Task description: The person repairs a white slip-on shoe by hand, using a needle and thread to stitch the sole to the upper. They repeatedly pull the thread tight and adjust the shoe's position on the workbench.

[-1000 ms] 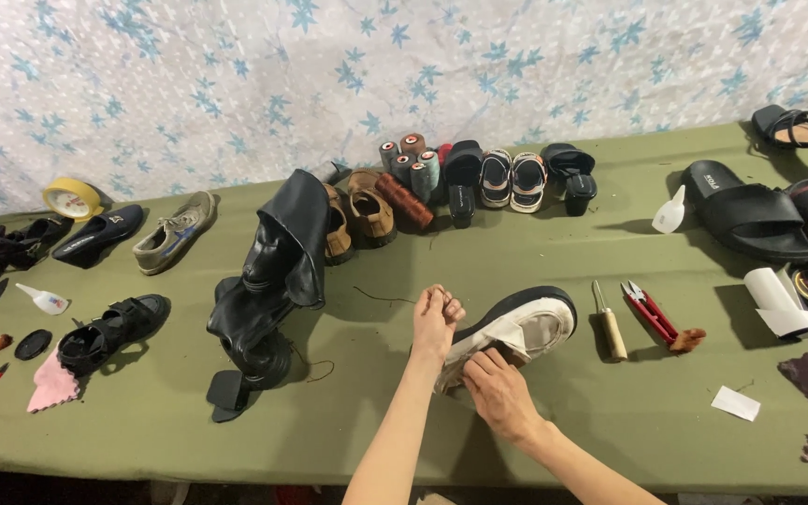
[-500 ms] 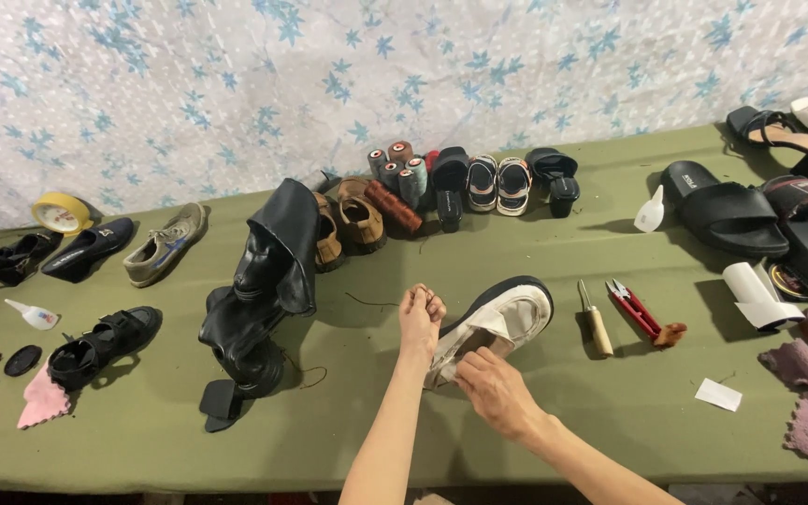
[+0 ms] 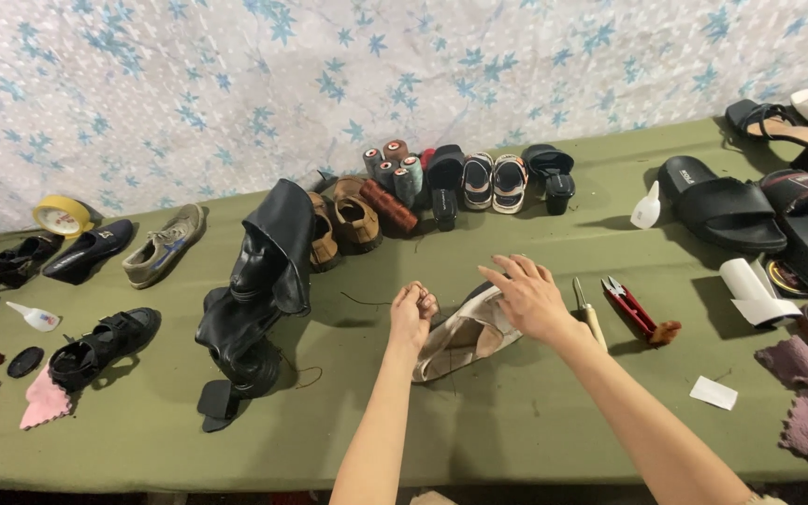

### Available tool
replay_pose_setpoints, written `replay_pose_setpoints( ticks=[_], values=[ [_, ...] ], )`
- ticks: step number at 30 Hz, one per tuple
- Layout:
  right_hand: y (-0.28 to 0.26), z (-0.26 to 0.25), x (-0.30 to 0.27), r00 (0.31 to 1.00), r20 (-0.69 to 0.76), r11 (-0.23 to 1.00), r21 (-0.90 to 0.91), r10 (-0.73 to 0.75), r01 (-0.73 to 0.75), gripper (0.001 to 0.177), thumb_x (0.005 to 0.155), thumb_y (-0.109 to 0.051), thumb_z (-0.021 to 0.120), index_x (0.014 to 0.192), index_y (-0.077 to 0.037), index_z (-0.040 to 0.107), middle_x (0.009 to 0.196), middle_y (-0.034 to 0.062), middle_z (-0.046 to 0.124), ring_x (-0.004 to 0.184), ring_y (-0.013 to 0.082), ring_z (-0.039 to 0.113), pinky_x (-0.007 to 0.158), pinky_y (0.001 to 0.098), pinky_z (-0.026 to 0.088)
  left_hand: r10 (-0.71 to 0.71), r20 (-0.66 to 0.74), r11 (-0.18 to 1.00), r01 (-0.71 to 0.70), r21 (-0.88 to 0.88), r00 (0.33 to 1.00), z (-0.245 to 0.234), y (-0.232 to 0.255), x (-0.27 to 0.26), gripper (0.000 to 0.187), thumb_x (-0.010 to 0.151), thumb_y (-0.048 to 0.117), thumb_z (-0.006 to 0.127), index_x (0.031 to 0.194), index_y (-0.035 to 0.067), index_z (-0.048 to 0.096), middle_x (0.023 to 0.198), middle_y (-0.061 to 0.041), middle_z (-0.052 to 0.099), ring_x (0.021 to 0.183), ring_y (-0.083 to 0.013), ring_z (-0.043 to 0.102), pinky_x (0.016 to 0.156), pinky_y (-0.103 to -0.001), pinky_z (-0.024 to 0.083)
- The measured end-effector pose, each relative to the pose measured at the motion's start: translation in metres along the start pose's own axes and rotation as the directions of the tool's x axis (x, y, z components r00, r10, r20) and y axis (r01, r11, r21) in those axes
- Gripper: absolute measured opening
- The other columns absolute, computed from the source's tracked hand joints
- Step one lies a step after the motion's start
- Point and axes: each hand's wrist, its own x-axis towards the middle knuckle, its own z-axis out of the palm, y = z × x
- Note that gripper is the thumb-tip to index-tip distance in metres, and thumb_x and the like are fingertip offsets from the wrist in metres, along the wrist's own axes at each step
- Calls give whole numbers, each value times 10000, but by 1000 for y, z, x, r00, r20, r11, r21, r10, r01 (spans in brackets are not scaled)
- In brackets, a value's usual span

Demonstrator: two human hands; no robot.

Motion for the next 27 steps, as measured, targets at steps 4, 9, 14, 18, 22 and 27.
replay_pose_setpoints(
  ticks=[4,9,14,18,22,27],
  values=[
    [21,40,28,999,24,997,73,-23,21,377,1004,-329,554,1380,-327,587,1411,-3,566,1481,279,378,1190,611,329,13,-48,1000,-14,-25,999,-1,-4,16,184,1072,51,413,945,127,522,749,9,395,585,-128,473,497,-215,318],
    [23,56,47,1000,-13,996,85,12,-11,187,987,-348,572,1146,-319,665,1224,-64,613,1312,210,508,1153,549,403,44,-124,998,-50,-39,991,-17,-21,54,181,1055,41,419,943,125,533,740,-19,405,569,-168,492,471,-244,362],
    [15,52,43,998,-47,980,197,29,-19,170,1022,-298,540,1131,-281,669,1146,-44,597,1287,223,506,1120,513,446,52,-135,996,-60,-62,989,-17,-22,60,196,1047,40,429,923,127,552,714,-41,423,574,-201,521,475,-254,375],
    [6,43,12,974,-225,947,317,18,55,229,1020,-165,529,1194,-232,661,1164,-5,584,1272,249,526,1091,483,473,31,-2,997,-31,-66,1000,4,3,12,190,1077,60,457,928,102,568,747,-22,456,606,-184,519,522,-274,378],
    [4,40,-37,856,-501,971,113,-129,212,264,955,-147,571,1197,-238,624,1215,8,553,1286,261,505,1087,461,441,-15,149,996,27,-80,989,17,24,-59,158,1087,65,458,970,99,560,768,-29,442,639,-185,502,569,-269,361],
    [3,37,-75,664,-672,922,-78,-329,378,249,722,-105,603,963,-165,620,1166,81,583,1179,299,571,1074,475,440,1,249,999,9,-39,968,14,29,-88,142,1027,29,451,1061,100,569,732,-54,536,524,-177,498,469,-267,346]
  ],
)
